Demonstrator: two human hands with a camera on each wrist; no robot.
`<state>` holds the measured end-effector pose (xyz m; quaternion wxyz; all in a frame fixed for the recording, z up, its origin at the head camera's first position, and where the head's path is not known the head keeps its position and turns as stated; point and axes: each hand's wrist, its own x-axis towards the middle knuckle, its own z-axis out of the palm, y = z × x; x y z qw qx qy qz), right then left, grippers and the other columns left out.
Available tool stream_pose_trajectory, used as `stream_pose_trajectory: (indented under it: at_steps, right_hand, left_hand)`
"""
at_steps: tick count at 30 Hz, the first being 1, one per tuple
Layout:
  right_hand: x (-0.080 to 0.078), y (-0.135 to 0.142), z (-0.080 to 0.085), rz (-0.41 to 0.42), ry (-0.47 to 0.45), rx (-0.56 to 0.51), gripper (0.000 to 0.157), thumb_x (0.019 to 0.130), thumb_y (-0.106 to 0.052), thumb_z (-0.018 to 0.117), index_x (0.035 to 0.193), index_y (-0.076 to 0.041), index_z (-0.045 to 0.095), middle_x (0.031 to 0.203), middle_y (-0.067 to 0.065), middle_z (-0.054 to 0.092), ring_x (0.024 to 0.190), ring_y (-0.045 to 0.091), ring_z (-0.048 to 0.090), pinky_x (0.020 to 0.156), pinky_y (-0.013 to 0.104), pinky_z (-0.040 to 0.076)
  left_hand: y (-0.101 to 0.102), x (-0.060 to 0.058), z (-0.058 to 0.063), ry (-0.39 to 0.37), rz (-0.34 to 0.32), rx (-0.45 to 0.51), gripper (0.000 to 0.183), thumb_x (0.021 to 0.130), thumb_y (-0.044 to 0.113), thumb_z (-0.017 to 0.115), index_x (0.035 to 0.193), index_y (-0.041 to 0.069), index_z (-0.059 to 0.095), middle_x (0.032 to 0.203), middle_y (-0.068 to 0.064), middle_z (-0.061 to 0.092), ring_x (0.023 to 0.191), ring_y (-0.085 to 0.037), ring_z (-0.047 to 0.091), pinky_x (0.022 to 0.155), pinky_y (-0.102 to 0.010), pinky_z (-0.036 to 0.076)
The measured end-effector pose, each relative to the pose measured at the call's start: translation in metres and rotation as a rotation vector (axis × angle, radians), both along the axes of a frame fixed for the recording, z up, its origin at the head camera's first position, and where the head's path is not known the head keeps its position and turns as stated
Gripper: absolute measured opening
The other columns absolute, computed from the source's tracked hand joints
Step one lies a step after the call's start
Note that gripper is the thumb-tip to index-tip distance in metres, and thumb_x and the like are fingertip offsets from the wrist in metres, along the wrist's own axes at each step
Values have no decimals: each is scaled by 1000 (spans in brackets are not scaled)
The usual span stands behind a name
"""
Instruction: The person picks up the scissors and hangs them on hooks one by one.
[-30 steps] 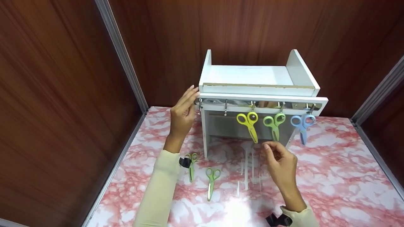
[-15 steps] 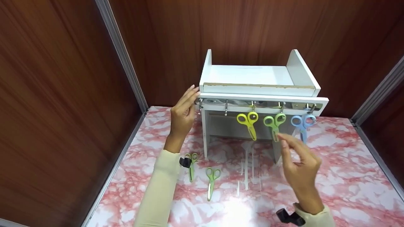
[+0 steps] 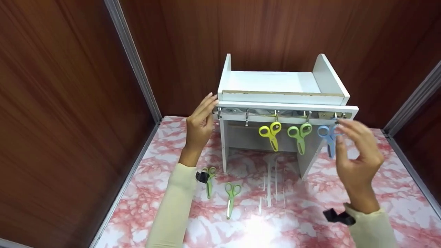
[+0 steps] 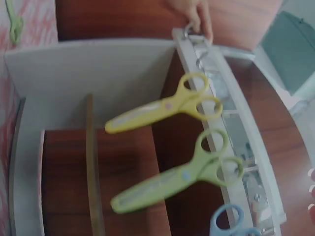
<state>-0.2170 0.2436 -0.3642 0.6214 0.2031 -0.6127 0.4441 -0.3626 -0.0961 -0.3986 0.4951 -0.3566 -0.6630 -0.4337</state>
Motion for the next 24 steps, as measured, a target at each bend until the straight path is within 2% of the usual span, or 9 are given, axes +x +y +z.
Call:
stream_pose_trajectory:
  at_steps: [4, 12, 20, 24]
  right_hand:
    - [-12, 13, 5, -2, 5, -29, 12, 86, 4, 70, 94, 9, 77, 102, 28, 73, 103, 41, 68, 100, 43, 53]
    - [-24, 33, 9, -9, -18, -49, 11, 86, 5, 71, 95, 8, 78, 104, 28, 73, 105, 40, 69, 100, 40, 54]
    - [-32, 45, 9, -25, -47, -21, 12, 86, 4, 72, 96, 6, 79, 104, 26, 74, 103, 36, 71, 90, 26, 56]
    - [-34, 47, 9, -13, -64, 8, 12, 86, 4, 72, 96, 6, 79, 104, 24, 74, 100, 35, 72, 88, 23, 56]
  left_hand:
    - [-1, -1, 0, -3, 0, 2, 41, 89, -23, 56, 120, -1, 73, 130, -14, 68, 130, -30, 58, 105, -36, 50]
    - [1, -2, -1, -5, -6, -1, 41, 88, -23, 57, 120, -2, 73, 130, -14, 68, 130, -31, 58, 106, -37, 50]
    - [0, -2, -1, 0, -8, 3, 39, 90, -23, 57, 119, -2, 73, 128, -14, 69, 129, -30, 59, 104, -35, 51]
    - [-1, -1, -1, 1, -14, 9, 39, 90, -22, 57, 118, -2, 73, 127, -14, 69, 128, -31, 59, 104, -36, 51]
